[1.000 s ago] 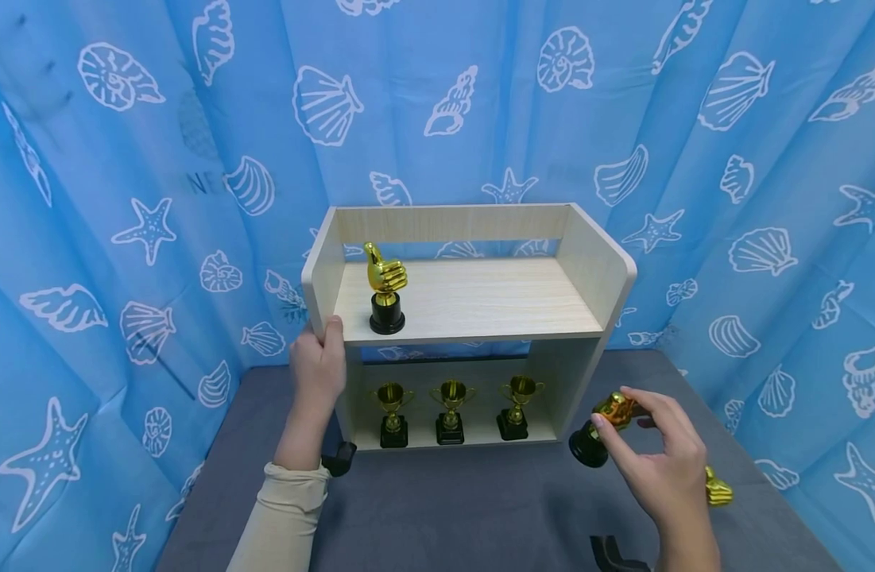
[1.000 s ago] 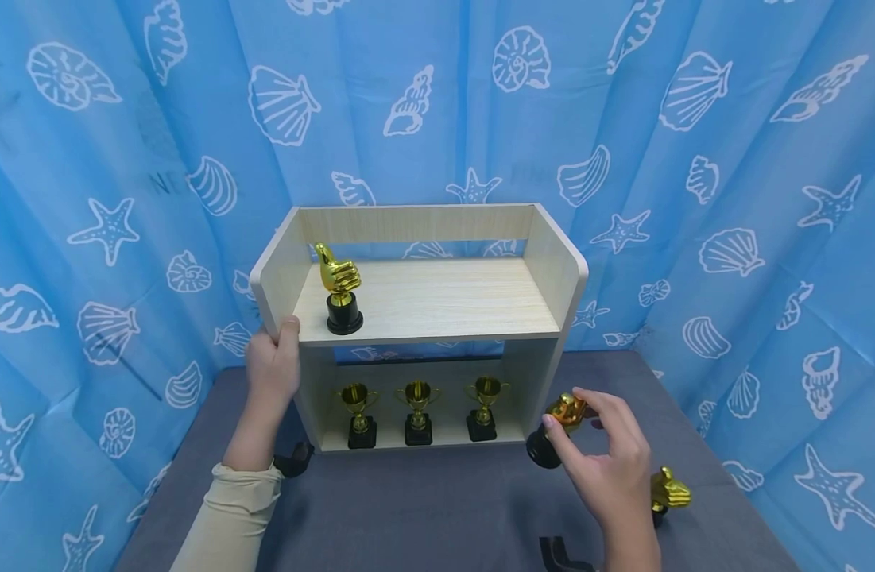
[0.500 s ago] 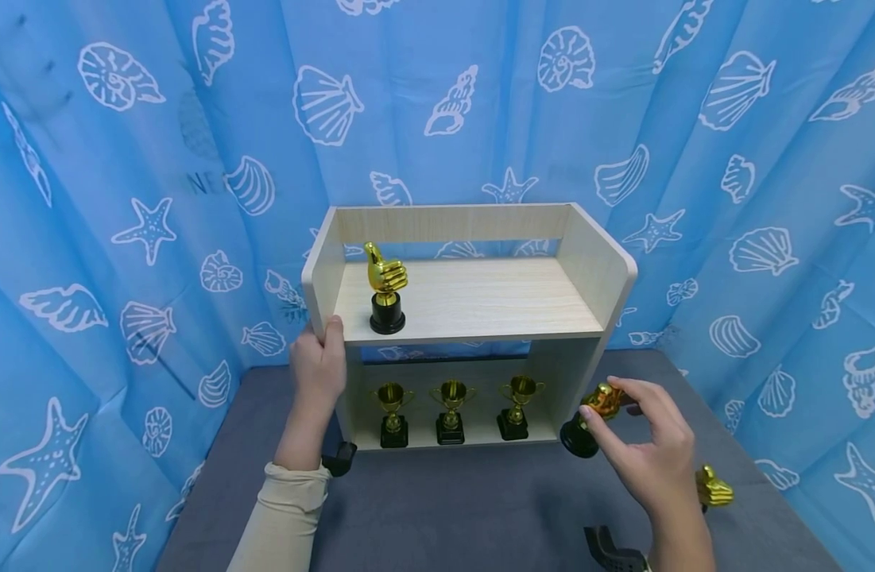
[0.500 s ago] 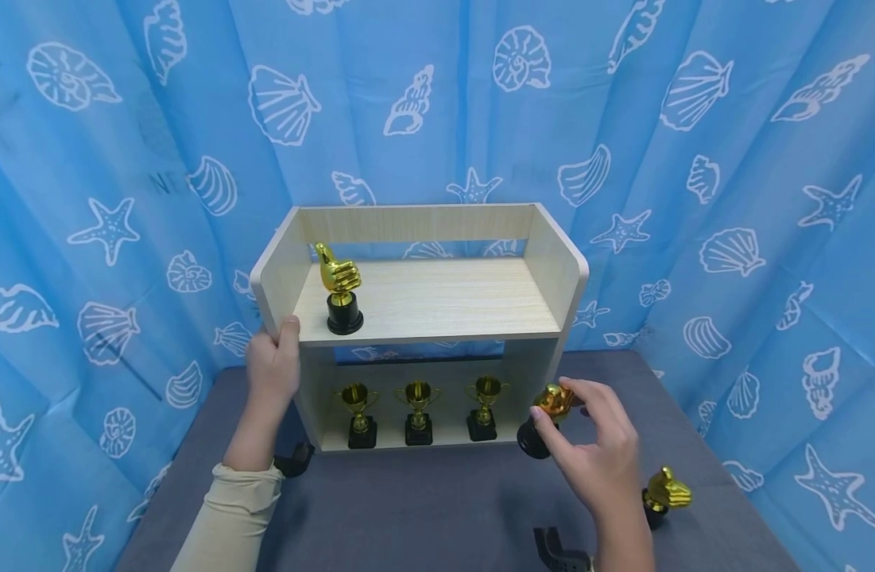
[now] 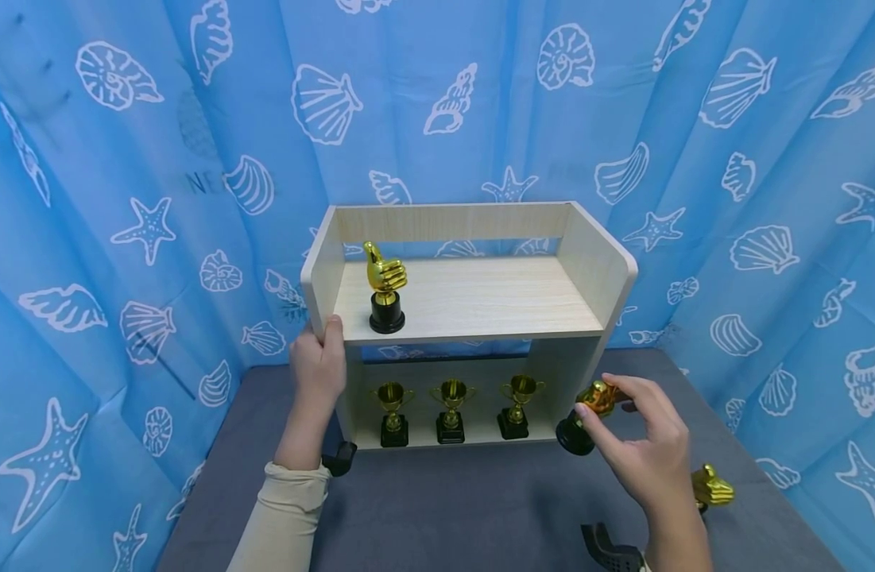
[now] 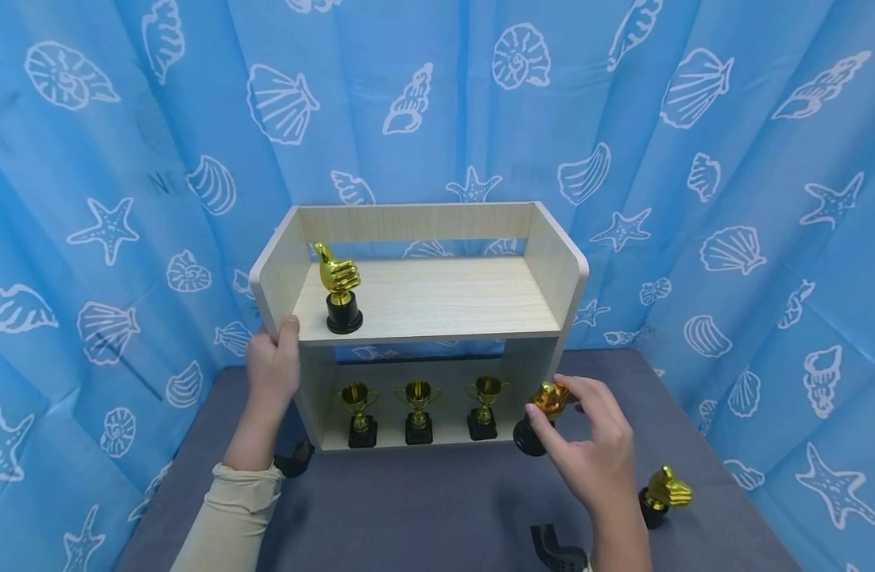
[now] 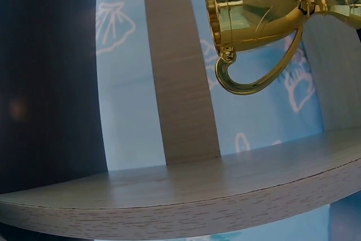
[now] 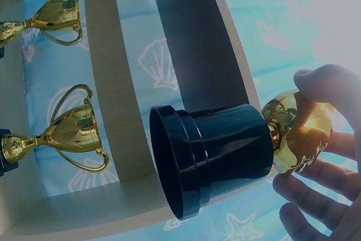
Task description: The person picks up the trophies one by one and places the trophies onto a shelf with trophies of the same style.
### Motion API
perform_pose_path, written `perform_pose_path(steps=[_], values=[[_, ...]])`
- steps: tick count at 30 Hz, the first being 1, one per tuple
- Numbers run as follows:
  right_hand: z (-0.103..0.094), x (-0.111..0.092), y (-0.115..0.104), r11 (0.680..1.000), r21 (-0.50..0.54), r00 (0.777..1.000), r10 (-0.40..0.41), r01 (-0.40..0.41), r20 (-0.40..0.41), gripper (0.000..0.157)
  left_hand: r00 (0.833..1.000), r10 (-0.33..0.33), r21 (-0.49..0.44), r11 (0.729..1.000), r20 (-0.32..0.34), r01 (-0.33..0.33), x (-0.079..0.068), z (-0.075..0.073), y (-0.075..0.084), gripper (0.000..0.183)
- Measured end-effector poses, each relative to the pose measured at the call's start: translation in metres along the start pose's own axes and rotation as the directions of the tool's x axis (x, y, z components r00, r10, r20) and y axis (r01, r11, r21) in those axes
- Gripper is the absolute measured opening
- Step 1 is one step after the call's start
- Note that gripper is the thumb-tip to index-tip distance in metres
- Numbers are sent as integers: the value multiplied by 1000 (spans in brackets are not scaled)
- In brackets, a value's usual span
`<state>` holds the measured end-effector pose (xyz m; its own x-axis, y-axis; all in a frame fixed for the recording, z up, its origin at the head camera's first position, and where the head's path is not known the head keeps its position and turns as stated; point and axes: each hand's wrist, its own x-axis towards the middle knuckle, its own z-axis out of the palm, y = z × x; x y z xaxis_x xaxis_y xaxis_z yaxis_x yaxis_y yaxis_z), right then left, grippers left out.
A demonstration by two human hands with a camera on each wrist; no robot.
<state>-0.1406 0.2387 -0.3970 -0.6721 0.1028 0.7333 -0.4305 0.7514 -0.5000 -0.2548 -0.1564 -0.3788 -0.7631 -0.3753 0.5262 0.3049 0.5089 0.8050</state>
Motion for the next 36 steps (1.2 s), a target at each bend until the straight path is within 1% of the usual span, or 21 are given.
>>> perform_pose_path(steps=[7,14,17,22,29,36], values=[[2,2,-3,1000,12,1000,-6,6,-2,55,1000,-6,-1,1000,5,6,0,0,0,42],[8,5,-1,996,41,996,-81,83,-45,55,1000,-14,4,1000,6,14,-1,0,-1,42],[9,4,-2,995,51,995,-84,86,-47,55,1000,-21,9,1000,11,20,-1,0,-1,41],[12,5,-4,991,65,992,-114,118,-62,55,1000,-24,3,1000,18,24,-1,0,-1,40],[13,4,-4,993,58,994,-97,100,-45,54,1000,-13,-10,1000,17,13,0,1,-2,41],[14,6,-6,992,66,994,-101,104,-49,53,1000,-2,-15,1000,11,2,0,1,-1,42]])
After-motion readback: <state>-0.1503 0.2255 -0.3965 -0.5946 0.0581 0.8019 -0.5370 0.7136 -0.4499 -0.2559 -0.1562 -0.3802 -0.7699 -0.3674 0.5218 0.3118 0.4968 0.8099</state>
